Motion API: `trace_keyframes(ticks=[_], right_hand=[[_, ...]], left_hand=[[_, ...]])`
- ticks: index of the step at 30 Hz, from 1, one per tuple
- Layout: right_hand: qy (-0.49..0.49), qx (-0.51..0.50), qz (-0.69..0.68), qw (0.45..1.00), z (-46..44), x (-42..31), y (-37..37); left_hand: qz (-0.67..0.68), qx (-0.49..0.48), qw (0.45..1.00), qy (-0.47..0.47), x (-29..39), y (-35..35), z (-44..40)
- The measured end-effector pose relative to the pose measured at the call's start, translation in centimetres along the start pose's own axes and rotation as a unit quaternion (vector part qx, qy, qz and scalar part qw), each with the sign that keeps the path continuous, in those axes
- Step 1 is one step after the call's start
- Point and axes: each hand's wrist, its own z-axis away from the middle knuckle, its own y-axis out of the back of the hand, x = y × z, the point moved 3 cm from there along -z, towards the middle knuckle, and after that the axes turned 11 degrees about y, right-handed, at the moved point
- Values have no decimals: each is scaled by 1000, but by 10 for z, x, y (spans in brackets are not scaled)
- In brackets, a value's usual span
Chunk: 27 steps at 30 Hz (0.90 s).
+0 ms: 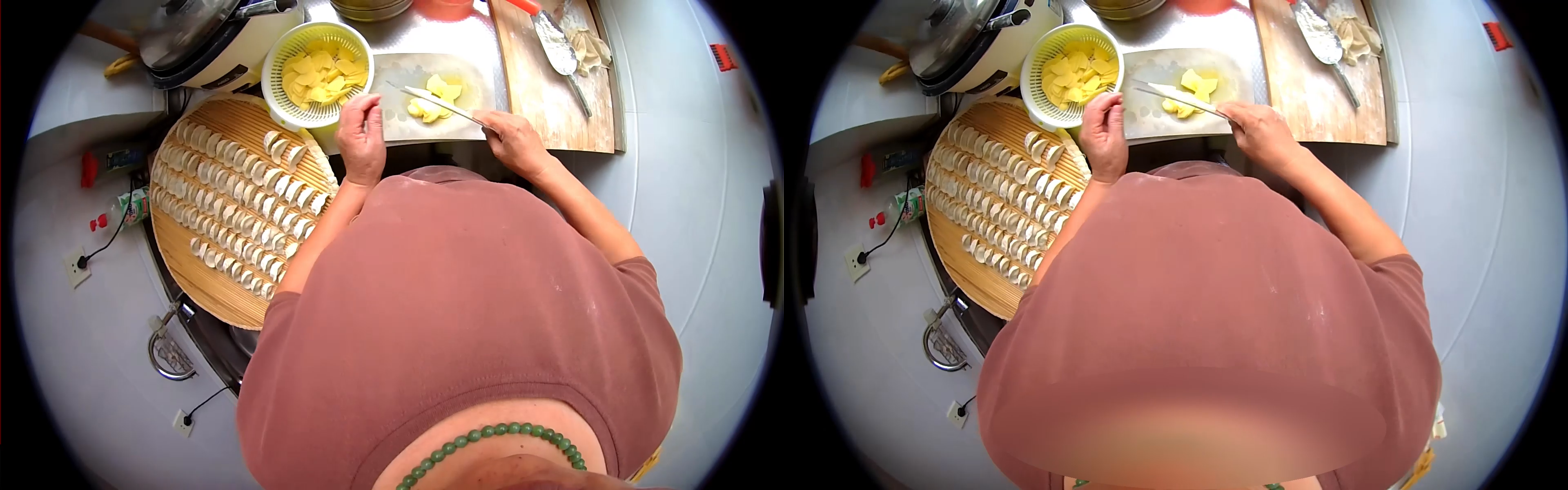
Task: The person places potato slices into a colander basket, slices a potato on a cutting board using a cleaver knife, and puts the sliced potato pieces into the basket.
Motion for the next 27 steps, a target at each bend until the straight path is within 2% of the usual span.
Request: trace_keyframes(ticks=[2, 4, 5, 7, 10, 14, 19, 27], right_hand=[[60, 45, 22, 997, -21, -14, 14], [93, 35, 80, 992, -42, -23, 20], [108, 30, 97, 989, -54, -26, 22], [147, 39, 141, 978, -76, -30, 16], [201, 46, 138, 969, -108, -31, 2], [202, -19, 168, 965, -138, -30, -19], [230, -38, 158, 959, -161, -37, -29], [248, -59, 186, 949, -168, -32, -34]], left_hand=[[99, 56, 993, 23, 13, 24, -12], [68, 35, 997, -13, 40, 51, -27], [19, -3, 998, -57, 45, 62, -36], [-2, -127, 991, -50, 56, 74, -47], [-93, -286, 953, -34, 69, 77, -45], [-221, -350, 902, -117, 51, 59, -38], [-297, -338, 881, -147, 26, 46, -46], [-323, -341, 872, -141, 0, 46, -61]])
